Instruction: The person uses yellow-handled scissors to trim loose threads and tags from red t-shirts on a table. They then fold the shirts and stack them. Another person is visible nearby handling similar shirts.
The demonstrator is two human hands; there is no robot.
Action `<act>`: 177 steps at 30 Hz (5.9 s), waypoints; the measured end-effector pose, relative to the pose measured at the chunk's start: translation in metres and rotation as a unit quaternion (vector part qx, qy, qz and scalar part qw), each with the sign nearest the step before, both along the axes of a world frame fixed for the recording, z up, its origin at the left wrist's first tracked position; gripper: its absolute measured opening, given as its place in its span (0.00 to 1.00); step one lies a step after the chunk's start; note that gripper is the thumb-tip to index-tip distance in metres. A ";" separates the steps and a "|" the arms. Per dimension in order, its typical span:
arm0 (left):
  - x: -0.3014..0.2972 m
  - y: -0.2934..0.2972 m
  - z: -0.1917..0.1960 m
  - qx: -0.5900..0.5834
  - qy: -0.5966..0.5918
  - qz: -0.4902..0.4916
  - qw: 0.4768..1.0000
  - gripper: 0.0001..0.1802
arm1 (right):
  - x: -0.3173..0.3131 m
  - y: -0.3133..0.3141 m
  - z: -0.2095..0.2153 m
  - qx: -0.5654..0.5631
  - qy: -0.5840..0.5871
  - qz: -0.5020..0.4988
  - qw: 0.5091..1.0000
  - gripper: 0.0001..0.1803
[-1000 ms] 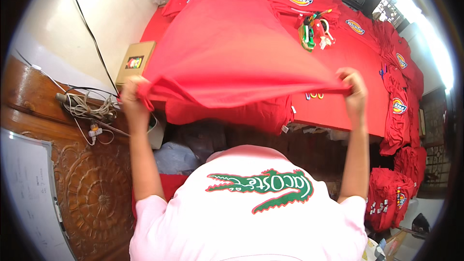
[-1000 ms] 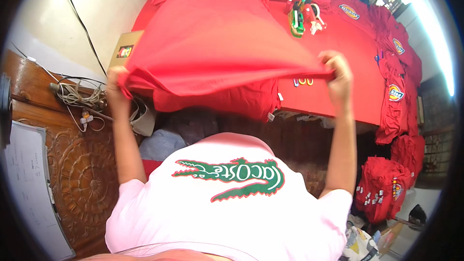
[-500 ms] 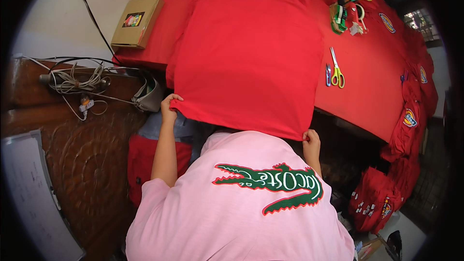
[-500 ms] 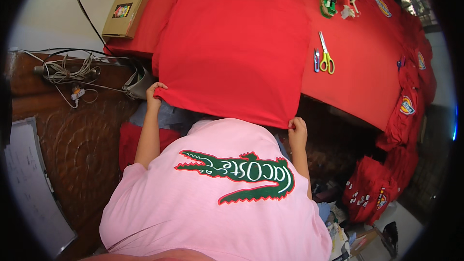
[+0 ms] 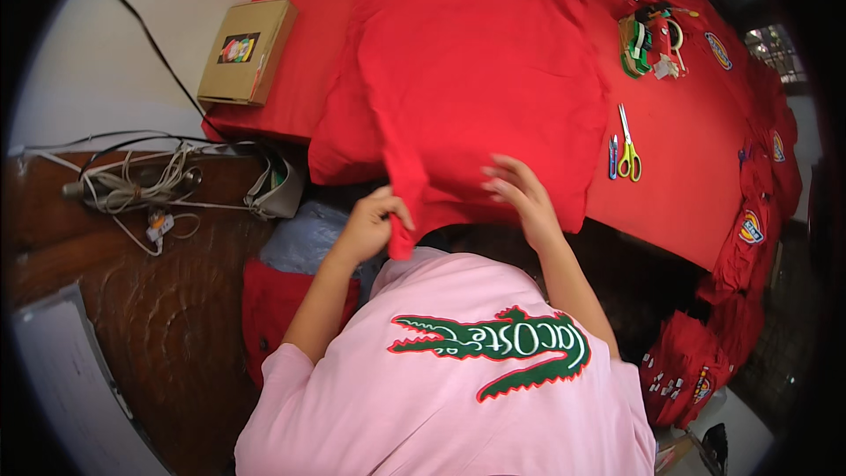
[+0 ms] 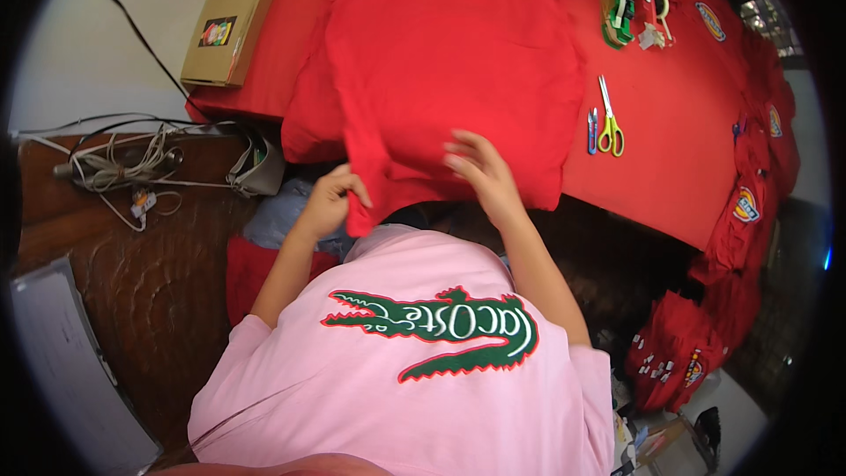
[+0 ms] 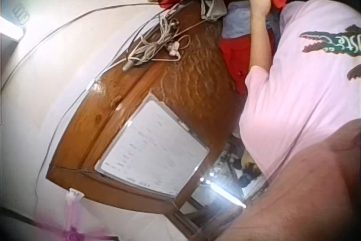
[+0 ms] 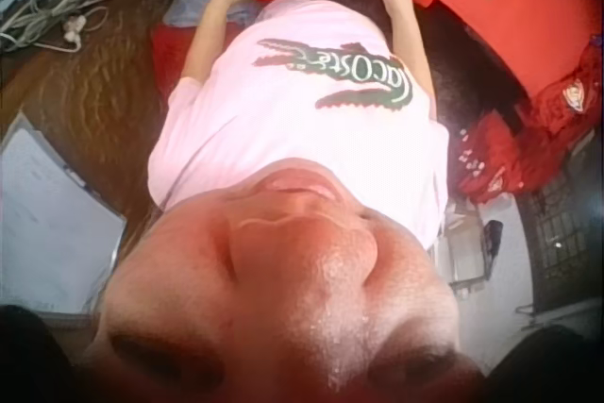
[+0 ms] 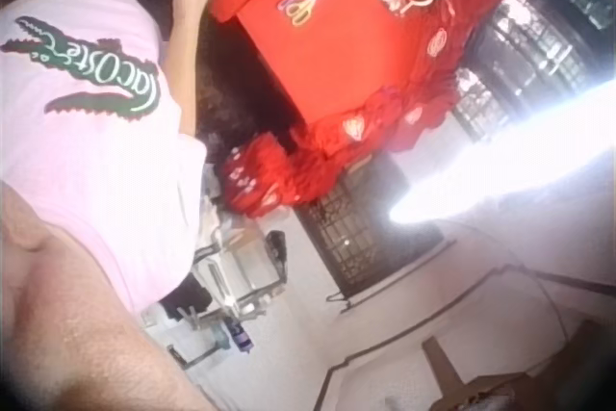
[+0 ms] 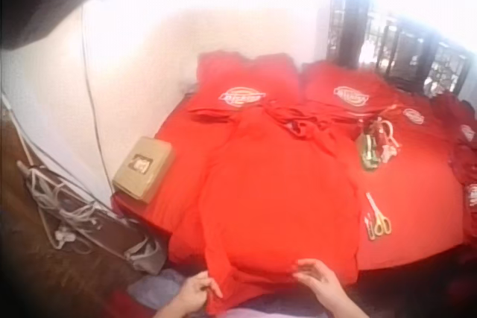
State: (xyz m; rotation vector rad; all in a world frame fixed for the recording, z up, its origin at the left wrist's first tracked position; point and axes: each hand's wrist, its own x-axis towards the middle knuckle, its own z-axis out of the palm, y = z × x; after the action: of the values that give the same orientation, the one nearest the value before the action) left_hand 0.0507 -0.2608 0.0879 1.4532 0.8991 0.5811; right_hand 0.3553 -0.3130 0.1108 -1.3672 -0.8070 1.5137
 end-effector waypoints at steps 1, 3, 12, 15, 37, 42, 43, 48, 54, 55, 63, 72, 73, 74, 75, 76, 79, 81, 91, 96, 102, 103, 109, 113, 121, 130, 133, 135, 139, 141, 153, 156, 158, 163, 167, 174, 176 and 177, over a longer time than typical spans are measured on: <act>0.021 -0.002 0.023 -0.005 -0.018 -0.040 0.999 0.13 | -0.017 0.027 0.013 -0.014 0.033 0.031 0.999 0.34; 0.041 0.000 0.028 -0.054 -0.021 -0.131 0.990 0.11 | -0.049 0.075 0.026 -0.043 -0.015 0.060 0.997 0.32; 0.057 0.112 0.003 -0.357 -0.334 0.242 0.838 0.23 | -0.127 0.127 0.076 0.105 0.028 0.330 0.938 0.39; 0.056 0.152 0.073 -0.174 -0.304 0.190 0.917 0.24 | -0.127 0.107 0.116 0.170 0.162 0.520 0.821 0.45; 0.064 0.325 -0.089 0.436 0.293 0.024 0.850 0.32 | 0.123 -0.034 -0.096 -0.149 -0.043 -0.372 0.915 0.16; 0.047 0.261 -0.075 0.304 0.225 0.212 0.901 0.29 | 0.130 0.005 -0.080 -0.148 -0.153 -0.337 0.917 0.15; 0.043 0.247 -0.082 0.215 0.174 0.267 0.923 0.28 | 0.131 0.013 -0.078 -0.148 -0.166 -0.331 0.917 0.16; 0.042 0.182 -0.078 -0.072 0.011 0.318 0.945 0.27 | 0.128 0.036 -0.098 -0.116 -0.248 -0.296 0.915 0.18; 0.030 0.161 -0.072 -0.164 -0.059 0.320 0.931 0.17 | 0.120 0.025 -0.076 -0.105 -0.376 -0.257 0.884 0.18; 0.023 0.161 -0.064 -0.177 -0.064 0.341 0.921 0.17 | 0.126 0.018 -0.074 -0.104 -0.379 -0.272 0.879 0.19; -0.067 0.115 -0.039 -0.113 0.038 0.379 0.918 0.17 | 0.129 -0.064 -0.053 -0.134 -0.005 -0.322 0.937 0.18; -0.112 0.051 -0.077 -0.087 0.061 0.346 0.932 0.15 | 0.110 -0.122 -0.094 -0.168 0.018 -0.267 0.949 0.11; -0.110 0.052 -0.077 -0.093 0.057 0.343 0.933 0.15 | 0.115 -0.122 -0.096 -0.155 0.012 -0.251 0.956 0.10; -0.108 0.053 -0.078 -0.098 0.054 0.340 0.934 0.15 | 0.121 -0.122 -0.098 -0.143 0.006 -0.234 0.962 0.10; -0.105 0.053 -0.077 -0.102 0.050 0.338 0.934 0.15 | 0.126 -0.120 -0.099 -0.129 0.000 -0.217 0.968 0.09; -0.094 0.054 -0.064 -0.107 0.060 0.344 0.931 0.14 | 0.125 -0.110 -0.086 -0.126 0.000 -0.217 0.968 0.10; -0.089 0.062 -0.066 -0.103 0.011 0.327 0.939 0.15 | 0.129 -0.092 -0.072 -0.102 0.021 -0.230 0.968 0.11; -0.088 0.070 -0.065 -0.129 0.004 0.331 0.935 0.15 | 0.128 -0.078 -0.068 -0.101 0.020 -0.231 0.968 0.13; -0.093 0.119 -0.089 -0.016 0.135 0.395 0.908 0.13 | 0.145 -0.052 -0.095 -0.118 -0.139 -0.250 0.951 0.10; -0.071 0.126 -0.062 0.332 0.343 0.365 0.799 0.07 | 0.138 -0.041 -0.086 -0.042 -0.439 -0.234 0.867 0.14; 0.071 0.105 -0.054 0.453 0.226 -0.139 0.851 0.23 | 0.049 0.039 -0.047 0.175 -0.504 0.062 0.843 0.27; 0.090 0.104 -0.067 0.453 0.219 -0.198 0.841 0.29 | 0.034 0.054 -0.052 0.169 -0.518 0.155 0.824 0.31; 0.091 0.254 -0.080 0.426 0.236 -0.161 0.858 0.40 | 0.048 0.161 -0.084 0.253 -0.630 0.241 0.694 0.33; 0.072 0.357 -0.074 0.438 0.505 -0.135 0.732 0.36 | 0.076 0.227 -0.091 0.253 -0.704 0.184 0.638 0.33; 0.080 0.426 -0.097 0.551 0.359 0.064 0.751 0.31 | 0.137 0.319 -0.116 0.208 -0.771 0.049 0.599 0.31; 0.072 0.463 -0.105 0.447 0.371 0.089 0.809 0.31 | 0.125 0.322 -0.125 0.141 -0.793 -0.010 0.592 0.32; 0.066 0.461 -0.110 0.449 0.362 0.108 0.810 0.29 | 0.085 0.290 -0.121 0.147 -0.760 -0.026 0.632 0.33; 0.060 0.446 -0.101 0.440 0.321 0.130 0.829 0.26 | 0.068 0.253 -0.105 0.178 -0.717 0.058 0.671 0.33; 0.010 0.371 -0.082 0.358 0.217 0.229 0.879 0.19 | 0.076 0.172 -0.081 0.163 -0.675 0.147 0.705 0.32; -0.030 0.321 -0.074 0.320 0.216 0.285 0.878 0.16 | 0.099 0.130 -0.082 0.129 -0.685 0.091 0.712 0.31; -0.090 0.125 -0.084 0.025 0.189 0.340 0.921 0.10 | 0.106 -0.002 -0.095 -0.017 -0.540 -0.227 0.810 0.15; -0.101 0.127 -0.082 0.010 0.198 0.314 0.929 0.10 | 0.109 -0.006 -0.081 -0.067 -0.463 -0.216 0.857 0.12; -0.105 0.128 -0.077 0.017 0.090 0.331 0.939 0.09 | 0.113 -0.015 -0.070 -0.084 -0.324 -0.252 0.908 0.11; -0.127 0.116 -0.054 -0.123 -0.046 0.323 0.937 0.05 | 0.109 -0.043 -0.037 0.000 -0.034 -0.365 0.931 0.07; -0.121 0.102 -0.036 -0.201 -0.175 0.290 0.919 0.09 | 0.105 -0.064 -0.028 -0.022 -0.044 -0.369 0.928 0.05; -0.124 0.078 -0.061 -0.250 0.026 0.296 0.922 0.19 | 0.116 -0.093 -0.055 0.009 -0.140 -0.234 0.962 0.17; -0.134 0.073 -0.072 -0.234 0.035 0.306 0.922 0.17 | 0.106 -0.091 -0.051 0.021 -0.134 -0.251 0.958 0.17; -0.136 0.072 -0.076 -0.225 0.040 0.311 0.923 0.16 | 0.108 -0.092 -0.052 0.010 -0.147 -0.256 0.956 0.16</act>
State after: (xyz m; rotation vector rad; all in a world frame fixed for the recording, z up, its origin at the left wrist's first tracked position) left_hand -0.0856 -0.1888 0.0120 0.7637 1.4687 0.7185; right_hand 0.4629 -0.4054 0.0591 -1.6542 -0.5785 0.9115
